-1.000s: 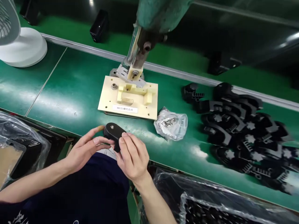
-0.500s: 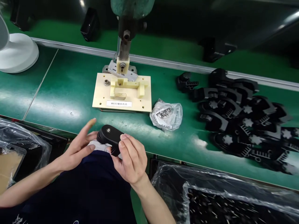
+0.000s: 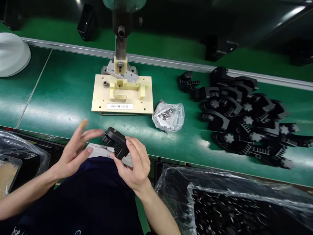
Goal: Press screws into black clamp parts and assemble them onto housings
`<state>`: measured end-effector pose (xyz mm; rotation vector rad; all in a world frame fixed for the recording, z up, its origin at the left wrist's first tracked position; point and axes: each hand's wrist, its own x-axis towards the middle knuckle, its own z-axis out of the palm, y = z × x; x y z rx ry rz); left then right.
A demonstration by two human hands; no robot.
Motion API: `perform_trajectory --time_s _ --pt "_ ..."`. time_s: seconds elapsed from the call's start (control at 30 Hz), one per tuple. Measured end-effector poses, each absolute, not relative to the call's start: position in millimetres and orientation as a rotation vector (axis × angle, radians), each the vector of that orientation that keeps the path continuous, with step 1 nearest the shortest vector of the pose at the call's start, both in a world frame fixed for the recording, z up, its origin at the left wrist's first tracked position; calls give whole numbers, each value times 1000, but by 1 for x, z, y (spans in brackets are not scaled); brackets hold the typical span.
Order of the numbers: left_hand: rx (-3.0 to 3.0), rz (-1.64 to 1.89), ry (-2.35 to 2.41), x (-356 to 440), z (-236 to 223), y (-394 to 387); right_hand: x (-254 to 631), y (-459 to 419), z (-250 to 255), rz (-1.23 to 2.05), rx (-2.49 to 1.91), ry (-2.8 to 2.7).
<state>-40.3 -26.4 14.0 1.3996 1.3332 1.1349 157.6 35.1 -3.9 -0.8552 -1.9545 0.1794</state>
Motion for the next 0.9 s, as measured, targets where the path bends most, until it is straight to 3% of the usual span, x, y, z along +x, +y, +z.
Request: perform_trajectory --time_s 0.1,0.27,0.4,0.57,0.7,0.9 --pt "1404 921 1198 -37 15 -31 158 33 -5 260 -956 -1910" --pt "1395 1045 1297 -39 15 -30 157 29 -9 391 -1007 -1836" --pt "1317 819 1221 -44 12 -26 160 26 -13 478 -1058 -1790" --pt "1095 1178 1291 -45 11 -15 158 25 -11 498 -1065 -1824" --pt "836 1218 1062 -36 14 -4 148 28 -7 483 -943 -1871" --pt "757 1388 1081 -24 14 3 143 30 -9 529 -799 -1887"
